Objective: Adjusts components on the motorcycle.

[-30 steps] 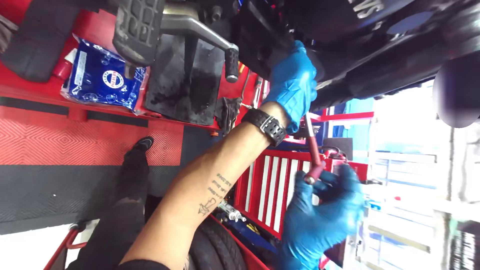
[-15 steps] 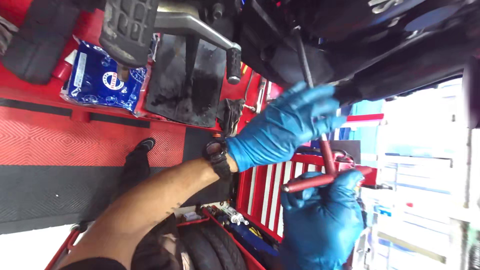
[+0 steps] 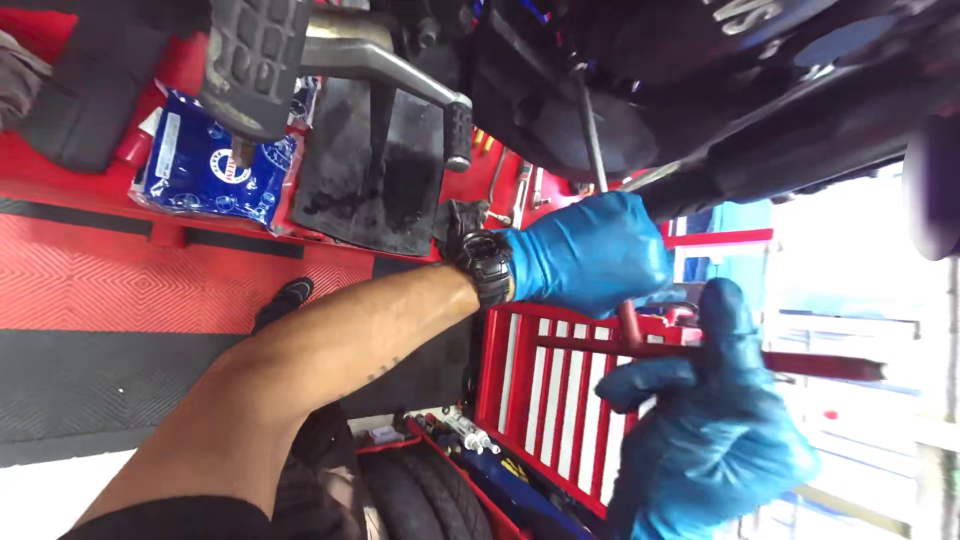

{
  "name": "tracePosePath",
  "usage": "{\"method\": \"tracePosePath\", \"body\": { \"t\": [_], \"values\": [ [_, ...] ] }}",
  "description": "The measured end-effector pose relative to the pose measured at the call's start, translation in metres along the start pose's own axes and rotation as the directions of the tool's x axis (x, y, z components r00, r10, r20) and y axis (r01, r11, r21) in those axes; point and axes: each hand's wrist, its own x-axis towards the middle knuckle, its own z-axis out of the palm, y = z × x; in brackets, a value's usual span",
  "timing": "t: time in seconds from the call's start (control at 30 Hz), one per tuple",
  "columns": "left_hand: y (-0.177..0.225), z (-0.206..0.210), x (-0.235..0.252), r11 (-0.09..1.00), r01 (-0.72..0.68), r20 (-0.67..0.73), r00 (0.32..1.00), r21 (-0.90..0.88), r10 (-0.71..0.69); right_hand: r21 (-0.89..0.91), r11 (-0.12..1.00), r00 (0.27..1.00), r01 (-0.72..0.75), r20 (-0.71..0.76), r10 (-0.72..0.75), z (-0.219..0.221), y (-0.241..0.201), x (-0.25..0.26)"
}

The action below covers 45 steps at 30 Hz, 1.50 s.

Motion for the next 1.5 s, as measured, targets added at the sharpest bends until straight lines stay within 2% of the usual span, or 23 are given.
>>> {"method": "tracePosePath", "body": {
  "t": [0.1,0.17,0.2,0.23,0.33,0.37,0.4,0.47,0.53,0.57,0.6,0.63,0.67,0.7,0.77,0.87,0.97,1.07,1.17,1.23,1.33,1.4,1.5],
  "values": [
    [-0.003,-0.002,-0.006,1.000,-0.015,-0.015,1.000,0.020,0.015,-0.224,0.964,0.989,-0.143,-0.056,0.134,-0.014,0.027,-0.013],
    [-0.012,0.003,-0.016,0.997,-0.028,0.008,1.000,0.069,0.027,-0.236,0.927,0.952,-0.290,0.030,0.305,-0.003,0.040,-0.042],
    [-0.025,0.022,-0.027,0.996,-0.033,-0.053,0.998,0.082,0.037,-0.185,0.924,0.928,-0.334,0.109,0.357,0.009,0.039,-0.056],
    [-0.045,0.064,-0.039,0.996,-0.057,-0.267,0.961,0.067,0.073,-0.101,0.934,0.913,-0.343,0.197,0.357,0.024,0.034,-0.066],
    [-0.057,0.081,-0.042,0.996,-0.069,-0.352,0.932,0.059,0.085,0.173,0.953,0.919,-0.248,0.355,0.174,0.041,-0.001,-0.055],
    [-0.046,0.054,-0.033,0.996,-0.072,-0.299,0.951,0.047,0.082,0.162,0.964,0.937,-0.210,0.315,0.151,0.033,-0.014,-0.041],
    [-0.027,0.010,-0.021,0.999,-0.035,-0.092,0.995,0.036,0.038,0.126,0.971,0.957,-0.201,0.236,0.168,0.021,-0.024,-0.028],
    [-0.011,-0.023,-0.008,1.000,0.014,0.080,0.997,0.013,-0.015,0.061,0.967,0.968,-0.248,0.061,0.244,-0.001,-0.018,-0.013],
    [-0.025,0.007,-0.015,0.999,-0.011,-0.036,0.999,0.032,0.012,0.006,0.946,0.946,-0.325,-0.002,0.325,-0.002,0.014,-0.022],
    [-0.046,0.049,-0.021,0.996,-0.084,-0.301,0.949,0.036,0.091,0.032,0.931,0.931,-0.364,0.047,0.363,0.008,0.025,-0.035],
    [-0.061,0.070,-0.021,0.992,-0.122,-0.427,0.895,0.040,0.128,0.087,0.918,0.918,-0.387,0.133,0.374,0.024,0.026,-0.047],
    [-0.061,0.069,-0.021,0.993,-0.111,-0.414,0.903,0.040,0.118,0.174,0.903,0.907,-0.392,0.237,0.348,0.038,0.017,-0.054],
    [-0.049,0.046,-0.017,0.998,-0.065,-0.277,0.959,0.017,0.067,0.265,0.878,0.898,-0.399,0.307,0.315,0.045,0.001,-0.054],
    [-0.031,0.002,-0.009,1.000,0.023,0.026,0.999,0.003,-0.023,0.327,0.854,0.899,-0.405,0.313,0.306,0.043,-0.016,-0.044],
    [-0.017,-0.029,0.001,0.995,0.095,0.214,0.973,-0.010,-0.091,0.322,0.855,0.913,-0.406,0.176,0.367,0.016,-0.034,-0.016],
    [-0.021,-0.029,-0.001,0.995,0.092,0.221,0.972,-0.026,-0.084,0.108,0.890,0.896,-0.443,0.005,0.445,0.003,-0.004,-0.023],
    [-0.025,-0.029,0.001,0.996,0.093,0.191,0.978,-0.018,-0.088,0.135,0.907,0.902,-0.400,0.232,0.363,0.033,0.002,-0.057],
    [-0.022,-0.033,0.006,0.990,0.137,0.193,0.973,-0.026,-0.130,0.209,0.912,0.928,-0.353,0.200,0.313,0.019,-0.030,-0.028],
    [-0.025,-0.033,0.012,0.991,0.134,0.260,0.957,-0.001,-0.129,-0.123,0.981,0.987,-0.152,0.033,0.157,0.005,-0.014,-0.019],
    [-0.026,-0.029,0.009,0.994,0.109,0.307,0.945,0.018,-0.109,-0.455,0.883,0.993,-0.115,-0.019,0.120,0.018,-0.002,-0.029],
    [-0.026,-0.028,0.007,0.995,0.102,0.305,0.947,0.006,-0.099,-0.628,0.773,0.996,-0.093,-0.054,0.075,0.028,0.000,-0.030],
    [-0.027,-0.031,0.008,0.994,0.107,0.295,0.950,-0.006,-0.101,-0.518,0.853,0.998,-0.057,-0.046,0.039,0.024,0.003,-0.027],
    [-0.027,-0.038,0.007,0.992,0.126,0.299,0.947,-0.016,-0.116,0.020,0.987,0.983,-0.161,-0.086,0.162,0.026,0.000,-0.020]
  ]
}}
